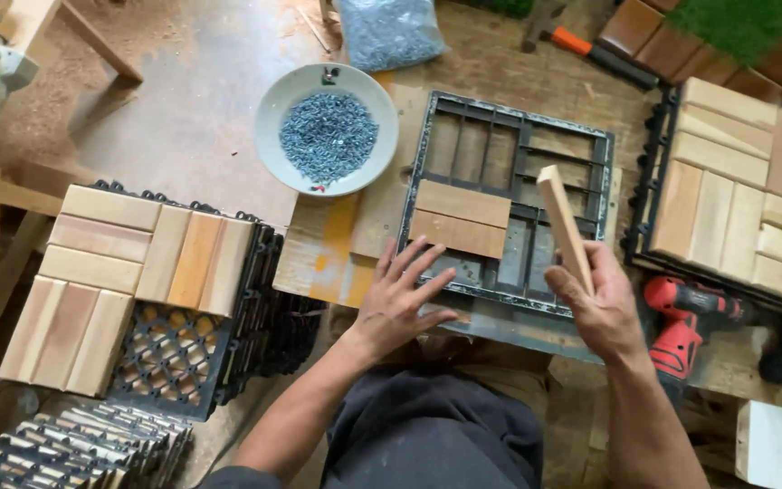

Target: Assembling wooden deck tiles by placing wood slats into a plastic base and securing them with screws using a power drill.

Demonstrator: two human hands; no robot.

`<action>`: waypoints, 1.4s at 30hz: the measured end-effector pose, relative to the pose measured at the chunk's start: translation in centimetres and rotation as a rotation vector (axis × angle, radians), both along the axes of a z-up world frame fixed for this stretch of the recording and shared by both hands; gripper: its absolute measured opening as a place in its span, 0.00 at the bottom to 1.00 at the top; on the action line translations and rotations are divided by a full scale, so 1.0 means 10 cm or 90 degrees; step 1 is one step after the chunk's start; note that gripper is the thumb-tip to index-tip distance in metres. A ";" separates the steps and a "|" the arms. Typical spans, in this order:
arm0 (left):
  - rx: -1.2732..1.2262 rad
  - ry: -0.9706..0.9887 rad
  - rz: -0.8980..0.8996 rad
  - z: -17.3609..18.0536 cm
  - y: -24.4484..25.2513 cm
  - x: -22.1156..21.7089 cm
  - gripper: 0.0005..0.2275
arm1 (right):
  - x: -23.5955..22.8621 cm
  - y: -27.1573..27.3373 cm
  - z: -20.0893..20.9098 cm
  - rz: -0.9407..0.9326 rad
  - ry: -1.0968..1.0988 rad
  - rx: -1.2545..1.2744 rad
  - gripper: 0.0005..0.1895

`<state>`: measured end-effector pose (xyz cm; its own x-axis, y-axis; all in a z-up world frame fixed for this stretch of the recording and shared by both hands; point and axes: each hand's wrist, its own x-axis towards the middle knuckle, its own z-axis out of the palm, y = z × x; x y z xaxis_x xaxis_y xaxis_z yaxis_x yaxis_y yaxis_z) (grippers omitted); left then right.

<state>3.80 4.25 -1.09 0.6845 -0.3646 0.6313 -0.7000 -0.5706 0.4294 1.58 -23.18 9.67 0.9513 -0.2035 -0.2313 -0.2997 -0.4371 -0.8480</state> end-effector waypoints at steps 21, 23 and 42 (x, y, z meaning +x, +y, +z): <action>-0.006 0.038 0.245 -0.56 -0.59 1.05 0.40 | 0.81 -0.04 -0.90 0.148 -0.185 -0.125 0.35; -0.034 0.079 0.252 -0.45 -0.46 0.97 0.45 | 0.94 -0.01 -1.13 0.192 -0.198 -0.168 0.35; -0.024 -0.012 0.301 -0.65 -0.35 1.00 0.22 | 0.87 0.42 -1.41 0.059 -0.441 -0.350 0.16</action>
<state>13.80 0.71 -7.59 0.7578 0.0083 0.6524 -0.3751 -0.8127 0.4459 10.28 -18.95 -4.48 0.8594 -0.0318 0.5103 0.2596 -0.8327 -0.4891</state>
